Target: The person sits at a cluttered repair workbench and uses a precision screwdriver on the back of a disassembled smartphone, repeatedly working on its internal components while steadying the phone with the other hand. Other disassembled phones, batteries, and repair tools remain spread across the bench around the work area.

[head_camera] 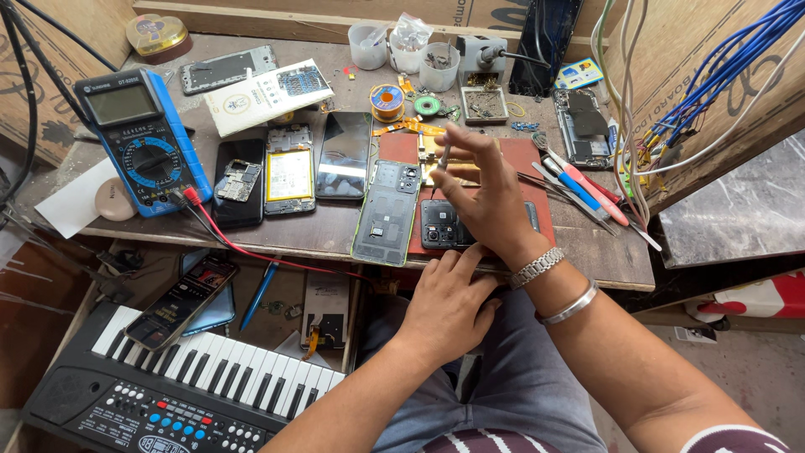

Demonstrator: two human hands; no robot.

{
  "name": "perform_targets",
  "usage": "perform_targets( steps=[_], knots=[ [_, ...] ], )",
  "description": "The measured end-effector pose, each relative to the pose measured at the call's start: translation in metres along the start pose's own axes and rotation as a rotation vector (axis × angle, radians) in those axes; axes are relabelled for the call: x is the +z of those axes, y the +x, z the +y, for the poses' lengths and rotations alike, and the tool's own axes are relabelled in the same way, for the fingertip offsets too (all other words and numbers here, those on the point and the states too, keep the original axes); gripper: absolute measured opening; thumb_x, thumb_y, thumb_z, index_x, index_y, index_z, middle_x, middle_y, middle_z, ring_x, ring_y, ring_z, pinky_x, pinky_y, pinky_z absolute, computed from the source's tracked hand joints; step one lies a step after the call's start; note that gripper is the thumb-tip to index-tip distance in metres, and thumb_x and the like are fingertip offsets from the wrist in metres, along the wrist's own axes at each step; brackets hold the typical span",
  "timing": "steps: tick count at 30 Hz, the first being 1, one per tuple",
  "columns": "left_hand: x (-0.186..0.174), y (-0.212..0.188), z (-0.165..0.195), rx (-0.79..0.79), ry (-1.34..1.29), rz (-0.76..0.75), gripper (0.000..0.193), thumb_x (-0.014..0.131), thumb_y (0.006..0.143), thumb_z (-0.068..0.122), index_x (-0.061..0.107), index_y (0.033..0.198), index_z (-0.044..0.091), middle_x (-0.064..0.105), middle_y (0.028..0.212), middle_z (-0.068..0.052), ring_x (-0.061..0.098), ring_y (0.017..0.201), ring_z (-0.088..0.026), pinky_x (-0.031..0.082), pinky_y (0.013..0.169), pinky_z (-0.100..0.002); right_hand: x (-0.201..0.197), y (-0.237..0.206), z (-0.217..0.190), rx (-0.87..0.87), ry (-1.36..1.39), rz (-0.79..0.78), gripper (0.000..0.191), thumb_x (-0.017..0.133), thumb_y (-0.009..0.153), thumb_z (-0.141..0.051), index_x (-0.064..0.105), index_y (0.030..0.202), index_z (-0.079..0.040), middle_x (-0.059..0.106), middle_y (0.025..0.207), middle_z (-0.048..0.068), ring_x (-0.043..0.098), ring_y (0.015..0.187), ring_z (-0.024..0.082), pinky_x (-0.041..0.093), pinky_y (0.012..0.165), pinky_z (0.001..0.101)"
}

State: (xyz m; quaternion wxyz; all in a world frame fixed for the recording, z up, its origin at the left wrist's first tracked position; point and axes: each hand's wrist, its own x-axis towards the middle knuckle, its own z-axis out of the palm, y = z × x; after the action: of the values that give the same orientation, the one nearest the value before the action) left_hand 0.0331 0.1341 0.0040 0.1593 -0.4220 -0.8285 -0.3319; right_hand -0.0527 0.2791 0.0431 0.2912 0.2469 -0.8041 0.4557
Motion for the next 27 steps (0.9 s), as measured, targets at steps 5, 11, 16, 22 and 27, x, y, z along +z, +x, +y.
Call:
perform_targets(
  steps=[5, 11, 16, 22, 27],
  knots=[
    [-0.002, -0.001, 0.0, -0.005, -0.004, -0.01, 0.029, 0.075, 0.081, 0.021, 0.071, 0.107, 0.009, 0.052, 0.142, -0.015, 0.053, 0.115, -0.031, 0.043, 0.095, -0.045, -0.002, 0.005, -0.01, -0.03, -0.218, 0.03, 0.035, 0.08, 0.098, -0.011, 0.059, 0.126, -0.008, 0.072, 0.104, 0.008, 0.077, 0.097, 0.018, 0.062, 0.083, 0.0348],
    [-0.004, 0.0, 0.001, -0.005, -0.018, -0.018, 0.029, 0.076, 0.079, 0.02, 0.072, 0.105, 0.009, 0.053, 0.143, -0.014, 0.053, 0.114, -0.031, 0.043, 0.096, -0.045, -0.001, 0.011, -0.011, -0.002, -0.032, 0.053, 0.024, 0.067, 0.107, -0.009, 0.054, 0.126, -0.004, 0.074, 0.112, 0.008, 0.077, 0.104, 0.019, 0.062, 0.087, 0.0315],
    [-0.002, 0.0, 0.001, -0.016, -0.016, -0.036, 0.027, 0.076, 0.081, 0.021, 0.072, 0.105, 0.008, 0.054, 0.143, -0.015, 0.053, 0.115, -0.031, 0.043, 0.095, -0.045, -0.002, 0.006, -0.009, -0.098, -0.233, 0.112, 0.032, 0.081, 0.098, -0.012, 0.057, 0.118, -0.004, 0.07, 0.102, 0.011, 0.075, 0.097, 0.021, 0.063, 0.084, 0.033],
    [-0.002, 0.001, 0.001, -0.005, -0.004, -0.023, 0.029, 0.076, 0.08, 0.021, 0.072, 0.107, 0.009, 0.054, 0.144, -0.014, 0.053, 0.115, -0.031, 0.043, 0.095, -0.044, -0.003, 0.007, -0.008, 0.01, -0.137, 0.127, 0.027, 0.077, 0.1, -0.011, 0.055, 0.114, -0.004, 0.071, 0.102, 0.01, 0.076, 0.096, 0.019, 0.063, 0.08, 0.0309],
    [-0.002, 0.001, 0.001, 0.001, -0.005, -0.004, 0.031, 0.075, 0.08, 0.021, 0.073, 0.108, 0.009, 0.053, 0.144, -0.015, 0.053, 0.113, -0.031, 0.043, 0.094, -0.044, -0.005, 0.01, -0.008, -0.056, -0.119, 0.108, 0.031, 0.077, 0.1, -0.011, 0.054, 0.118, -0.001, 0.07, 0.107, 0.013, 0.076, 0.1, 0.022, 0.064, 0.085, 0.0311]
  ],
)
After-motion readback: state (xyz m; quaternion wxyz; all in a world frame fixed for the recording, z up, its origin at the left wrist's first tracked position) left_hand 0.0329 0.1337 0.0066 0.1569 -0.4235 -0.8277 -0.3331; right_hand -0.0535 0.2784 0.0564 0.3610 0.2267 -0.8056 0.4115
